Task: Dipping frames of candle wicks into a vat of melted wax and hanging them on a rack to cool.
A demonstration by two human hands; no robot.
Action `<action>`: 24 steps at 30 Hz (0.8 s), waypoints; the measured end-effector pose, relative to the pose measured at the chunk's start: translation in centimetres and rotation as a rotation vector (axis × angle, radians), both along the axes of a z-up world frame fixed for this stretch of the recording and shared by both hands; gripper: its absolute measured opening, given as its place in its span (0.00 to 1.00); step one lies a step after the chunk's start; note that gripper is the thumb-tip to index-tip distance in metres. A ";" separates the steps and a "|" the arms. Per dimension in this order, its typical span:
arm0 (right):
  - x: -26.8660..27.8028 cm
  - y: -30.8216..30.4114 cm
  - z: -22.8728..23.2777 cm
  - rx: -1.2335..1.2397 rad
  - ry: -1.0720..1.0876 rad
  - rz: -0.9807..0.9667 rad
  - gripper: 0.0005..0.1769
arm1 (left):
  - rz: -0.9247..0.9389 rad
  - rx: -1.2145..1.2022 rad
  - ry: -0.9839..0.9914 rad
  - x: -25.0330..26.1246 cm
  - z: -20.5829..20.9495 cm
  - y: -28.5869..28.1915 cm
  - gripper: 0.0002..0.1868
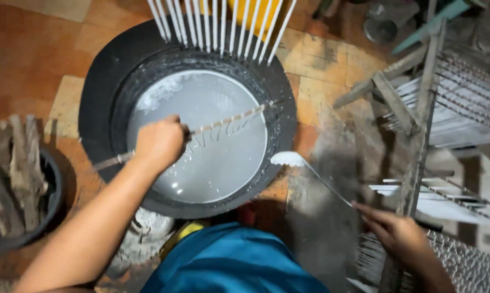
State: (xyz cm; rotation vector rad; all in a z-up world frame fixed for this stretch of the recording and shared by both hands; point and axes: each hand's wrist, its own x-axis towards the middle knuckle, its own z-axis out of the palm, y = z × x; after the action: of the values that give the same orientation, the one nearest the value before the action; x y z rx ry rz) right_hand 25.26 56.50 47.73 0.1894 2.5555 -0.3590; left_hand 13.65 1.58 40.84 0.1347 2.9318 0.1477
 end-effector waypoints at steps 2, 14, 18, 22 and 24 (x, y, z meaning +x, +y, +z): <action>-2.6 0.1 0.8 -0.001 0.007 0.093 0.25 | -0.015 -0.036 0.136 0.5 2.7 -0.2 0.10; -15.1 -17.9 6.3 0.352 -0.208 0.626 0.21 | -0.054 -0.408 0.485 3.6 18.3 -0.6 0.06; -17.9 -23.7 1.1 0.444 -0.277 0.673 0.24 | -0.045 -0.441 0.555 3.6 19.3 -1.7 0.05; -22.4 -25.8 -11.2 0.650 -0.307 0.749 0.19 | -0.041 -0.444 0.583 3.2 19.0 -2.7 0.04; -23.5 -26.8 -13.8 0.638 -0.362 0.805 0.23 | -0.045 -0.455 0.632 2.9 18.8 -3.2 0.04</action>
State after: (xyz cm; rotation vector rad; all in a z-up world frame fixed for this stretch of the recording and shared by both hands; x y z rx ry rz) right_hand 1.79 29.72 33.93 -0.4930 2.0807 0.7267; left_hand 16.58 -1.57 59.66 0.2056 3.4726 -0.6883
